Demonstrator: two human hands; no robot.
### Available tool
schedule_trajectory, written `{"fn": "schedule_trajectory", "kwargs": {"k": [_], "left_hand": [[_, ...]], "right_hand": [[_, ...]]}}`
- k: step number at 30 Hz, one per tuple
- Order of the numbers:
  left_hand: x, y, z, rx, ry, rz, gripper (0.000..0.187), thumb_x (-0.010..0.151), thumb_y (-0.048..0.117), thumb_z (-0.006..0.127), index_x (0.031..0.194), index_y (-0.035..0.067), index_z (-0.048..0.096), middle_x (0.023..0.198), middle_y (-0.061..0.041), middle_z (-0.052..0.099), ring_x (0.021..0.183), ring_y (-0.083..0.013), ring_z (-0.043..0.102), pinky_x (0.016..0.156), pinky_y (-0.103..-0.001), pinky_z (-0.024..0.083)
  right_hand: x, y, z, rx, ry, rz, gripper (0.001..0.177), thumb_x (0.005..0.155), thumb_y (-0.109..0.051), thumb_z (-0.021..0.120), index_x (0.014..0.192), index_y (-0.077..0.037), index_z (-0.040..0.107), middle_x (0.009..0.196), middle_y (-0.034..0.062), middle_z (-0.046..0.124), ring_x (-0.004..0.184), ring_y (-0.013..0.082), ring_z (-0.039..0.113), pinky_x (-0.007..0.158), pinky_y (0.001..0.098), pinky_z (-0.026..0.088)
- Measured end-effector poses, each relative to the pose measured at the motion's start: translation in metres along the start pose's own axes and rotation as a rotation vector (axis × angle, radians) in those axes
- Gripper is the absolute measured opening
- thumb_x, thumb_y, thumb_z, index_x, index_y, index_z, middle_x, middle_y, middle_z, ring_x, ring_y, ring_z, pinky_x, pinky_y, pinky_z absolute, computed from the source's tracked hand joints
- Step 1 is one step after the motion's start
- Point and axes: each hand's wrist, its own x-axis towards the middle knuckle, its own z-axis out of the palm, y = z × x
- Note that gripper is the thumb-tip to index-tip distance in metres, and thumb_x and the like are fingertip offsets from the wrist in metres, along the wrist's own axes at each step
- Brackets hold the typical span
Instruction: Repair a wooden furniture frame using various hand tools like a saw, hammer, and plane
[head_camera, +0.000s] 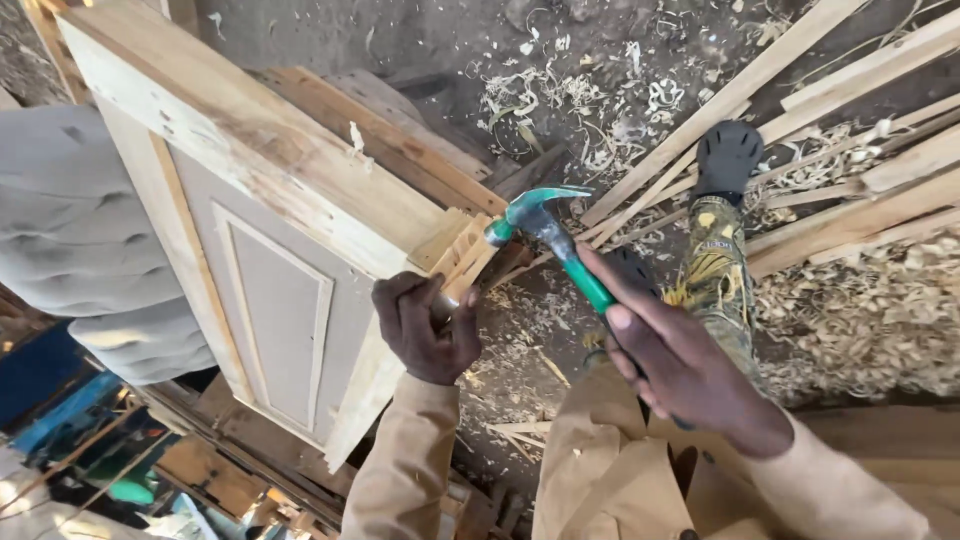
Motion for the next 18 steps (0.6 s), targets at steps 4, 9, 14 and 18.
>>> {"fn": "schedule_trajectory", "kwargs": {"k": [4,9,14,18], "left_hand": [[0.016,0.013,-0.003,0.011,-0.093,-0.015,0.027,0.081,0.022,0.06,0.078,-0.003,0.051,0.076,-0.014,0.043,0.06,-0.0228,0.041,0.047,-0.033,0.031],[0.018,0.013,-0.003,-0.061,-0.104,0.022,0.027,0.082,0.019,0.06,0.074,-0.005,0.052,0.073,-0.016,0.046,0.062,-0.0265,0.045,0.048,-0.034,0.033],[0.022,0.011,-0.003,-0.14,-0.128,0.038,0.025,0.084,0.018,0.057,0.076,-0.006,0.053,0.079,-0.017,0.049,0.057,-0.0252,0.04,0.046,-0.035,0.028],[0.021,0.008,-0.001,-0.122,-0.167,0.03,0.024,0.083,0.016,0.058,0.081,-0.007,0.055,0.083,-0.019,0.051,0.061,-0.03,0.043,0.051,-0.038,0.034]], "right_hand": [[-0.015,0.002,0.011,-0.307,0.063,-0.179,0.052,0.09,-0.03,0.03,0.141,-0.023,0.02,0.051,-0.0026,0.048,0.031,0.0038,0.037,0.024,0.0184,0.041],[-0.018,-0.014,0.011,-0.484,0.067,-0.001,0.059,0.083,-0.043,0.03,0.14,-0.03,0.023,0.044,-0.0017,0.046,0.032,0.0076,0.044,0.028,0.0237,0.044],[-0.011,-0.009,0.027,-0.309,0.072,-0.043,0.054,0.089,-0.033,0.032,0.141,-0.023,0.024,0.045,-0.0047,0.039,0.036,0.0036,0.034,0.03,0.0201,0.035],[-0.017,-0.017,0.028,-0.335,0.126,-0.037,0.057,0.087,-0.036,0.032,0.142,-0.023,0.024,0.043,0.002,0.042,0.035,0.0097,0.036,0.034,0.0266,0.033]]}}
